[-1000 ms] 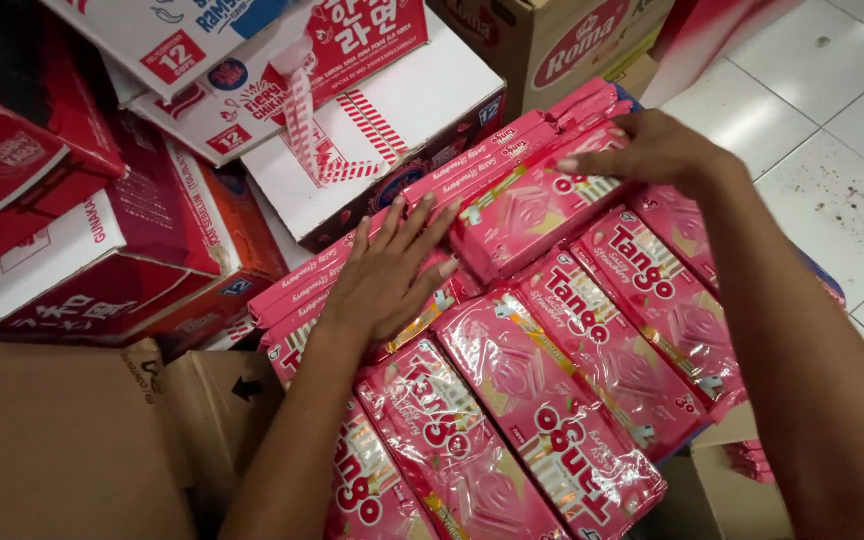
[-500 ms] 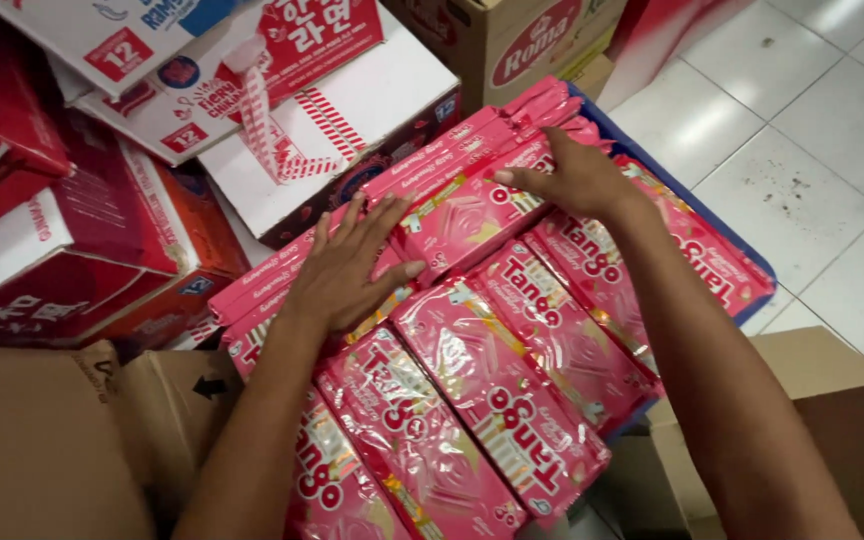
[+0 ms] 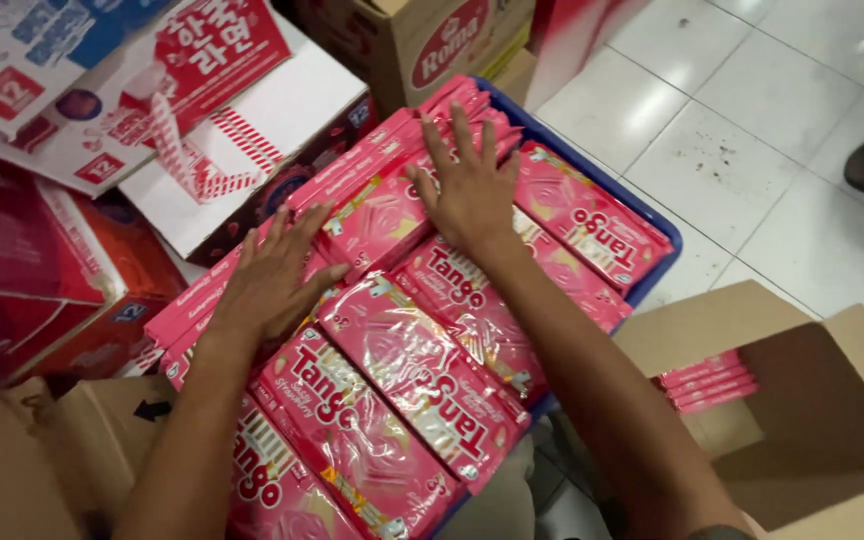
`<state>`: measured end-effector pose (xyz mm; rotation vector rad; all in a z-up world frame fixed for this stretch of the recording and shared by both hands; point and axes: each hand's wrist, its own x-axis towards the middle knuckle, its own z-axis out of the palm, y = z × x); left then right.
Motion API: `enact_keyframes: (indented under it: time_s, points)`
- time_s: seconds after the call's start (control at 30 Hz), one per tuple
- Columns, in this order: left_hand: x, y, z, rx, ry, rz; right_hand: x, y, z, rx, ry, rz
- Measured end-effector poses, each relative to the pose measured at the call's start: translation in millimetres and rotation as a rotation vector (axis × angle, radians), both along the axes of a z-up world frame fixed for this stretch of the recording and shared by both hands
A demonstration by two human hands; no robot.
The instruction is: Packing pink snack packs from a blue plastic crate into a cardboard box and arranging them neatly.
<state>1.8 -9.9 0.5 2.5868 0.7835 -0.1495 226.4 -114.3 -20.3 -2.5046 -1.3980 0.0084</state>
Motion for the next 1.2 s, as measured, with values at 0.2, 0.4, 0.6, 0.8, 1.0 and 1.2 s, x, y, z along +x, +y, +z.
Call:
enact_keyframes:
  time_s: [0.2,0.4,0.6,0.8,1.0,1.2]
  points:
    - [3,-8,23,0.032,-0.01,0.033,-2,-25,2,0.032,0.076,0.093]
    - [49,-35,54,0.073,-0.542,0.006,23,-117,-12,0.149,0.145,0.229]
    - [138,-122,66,-0.025,-0.629,-0.429,37,-280,-59,0.519,0.216,0.221]
    - [216,-230,17,-0.177,-0.608,-0.661,38,-446,-138,0.449,0.346,-0.43]
    - [265,-328,-68,-0.558,-0.304,-0.667,34,-523,-239,-0.198,1.016,-0.716]
    - [286,-366,-200,-0.561,0.035,-0.703,44,-550,-369,-0.391,1.09,-0.748]
